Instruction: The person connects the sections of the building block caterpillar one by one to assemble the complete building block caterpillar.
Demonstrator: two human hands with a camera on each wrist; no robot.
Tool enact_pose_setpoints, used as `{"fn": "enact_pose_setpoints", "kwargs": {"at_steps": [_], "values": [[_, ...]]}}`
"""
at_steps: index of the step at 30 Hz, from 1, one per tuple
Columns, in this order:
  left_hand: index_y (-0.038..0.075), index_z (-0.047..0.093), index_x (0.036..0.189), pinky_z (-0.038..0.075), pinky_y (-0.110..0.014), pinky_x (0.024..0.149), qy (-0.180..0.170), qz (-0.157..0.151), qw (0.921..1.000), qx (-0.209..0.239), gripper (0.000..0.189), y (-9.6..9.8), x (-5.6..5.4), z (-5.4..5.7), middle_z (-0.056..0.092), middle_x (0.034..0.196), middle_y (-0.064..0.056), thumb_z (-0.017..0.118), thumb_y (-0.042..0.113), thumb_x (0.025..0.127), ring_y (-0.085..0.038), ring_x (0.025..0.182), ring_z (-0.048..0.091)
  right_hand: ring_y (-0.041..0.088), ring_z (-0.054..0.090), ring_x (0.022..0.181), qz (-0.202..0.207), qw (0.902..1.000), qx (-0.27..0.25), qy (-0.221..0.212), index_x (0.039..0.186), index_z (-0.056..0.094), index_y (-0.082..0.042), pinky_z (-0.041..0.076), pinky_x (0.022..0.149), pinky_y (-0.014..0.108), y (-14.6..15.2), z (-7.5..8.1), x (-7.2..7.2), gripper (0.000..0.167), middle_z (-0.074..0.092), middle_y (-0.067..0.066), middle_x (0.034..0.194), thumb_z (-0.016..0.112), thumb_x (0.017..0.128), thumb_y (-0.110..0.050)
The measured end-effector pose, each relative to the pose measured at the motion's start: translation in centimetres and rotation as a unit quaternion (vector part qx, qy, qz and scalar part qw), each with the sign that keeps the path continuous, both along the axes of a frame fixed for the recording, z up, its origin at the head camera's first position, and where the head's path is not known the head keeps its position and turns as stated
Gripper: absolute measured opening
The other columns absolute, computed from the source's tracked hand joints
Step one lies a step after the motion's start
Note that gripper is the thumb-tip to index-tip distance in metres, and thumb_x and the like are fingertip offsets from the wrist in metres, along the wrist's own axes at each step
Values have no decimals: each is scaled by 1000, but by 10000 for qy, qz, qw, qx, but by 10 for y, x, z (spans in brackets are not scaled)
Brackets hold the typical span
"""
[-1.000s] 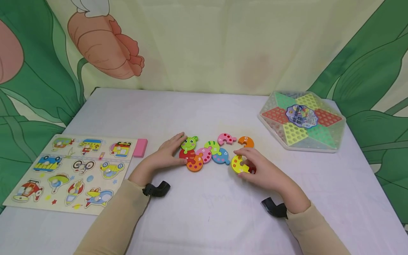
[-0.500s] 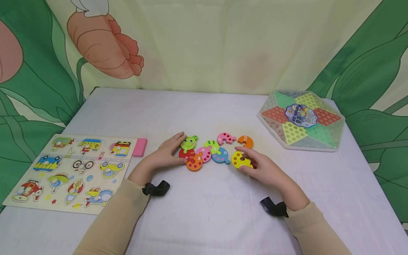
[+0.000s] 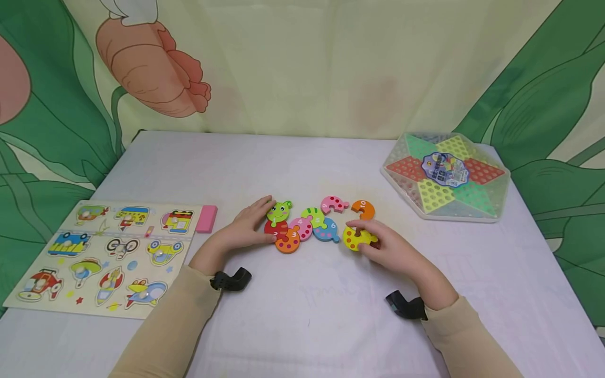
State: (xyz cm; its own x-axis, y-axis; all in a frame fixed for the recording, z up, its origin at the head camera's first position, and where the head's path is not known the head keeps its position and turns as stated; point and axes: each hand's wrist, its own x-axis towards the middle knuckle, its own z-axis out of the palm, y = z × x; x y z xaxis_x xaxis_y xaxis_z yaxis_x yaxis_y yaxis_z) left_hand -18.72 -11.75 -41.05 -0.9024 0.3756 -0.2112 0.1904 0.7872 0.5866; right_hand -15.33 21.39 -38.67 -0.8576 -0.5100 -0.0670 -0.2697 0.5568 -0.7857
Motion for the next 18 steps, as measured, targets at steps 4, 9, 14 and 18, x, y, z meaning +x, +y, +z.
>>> {"fn": "enact_pose_setpoints", "kwargs": {"at_steps": [4, 9, 14, 18], "values": [[18, 21, 145, 8, -48, 114, -11, 2, 10000, -13, 87, 0, 0, 1, 10, 154, -2, 67, 40, 75, -22, 141, 9, 12, 43, 49, 59, 9998, -198, -78, 129, 47, -6, 41, 48, 22, 1, -1, 0, 42, 49, 13, 102, 54, 87, -3], [19, 21, 145, 7, -48, 114, -37, 19, 10000, -51, 87, 0, 0, 1, 10, 154, -1, 67, 40, 75, -22, 141, 8, 12, 48, 59, -162, 9997, 70, -147, 134, 41, -9, 44, 54, 21, 0, 0, -1, 48, 53, 10, 91, 57, 89, -12], [19, 22, 145, 8, -48, 114, -42, 39, 10000, -54, 87, 1, 1, 2, 11, 154, -1, 68, 39, 75, -22, 141, 8, 9, 54, 76, -359, 9992, 158, 39, 123, 49, -7, 48, 66, 19, 0, 0, 0, 37, 59, 9, 98, 58, 88, -16], [19, 22, 145, 8, -48, 114, -52, 45, 10000, -45, 87, 1, 1, 2, 11, 154, -1, 68, 39, 74, -22, 141, 9, 5, 52, 80, -354, 9991, 132, 196, 122, 54, -6, 48, 68, 18, 1, 0, 0, 35, 60, 11, 110, 57, 89, -16]]}}
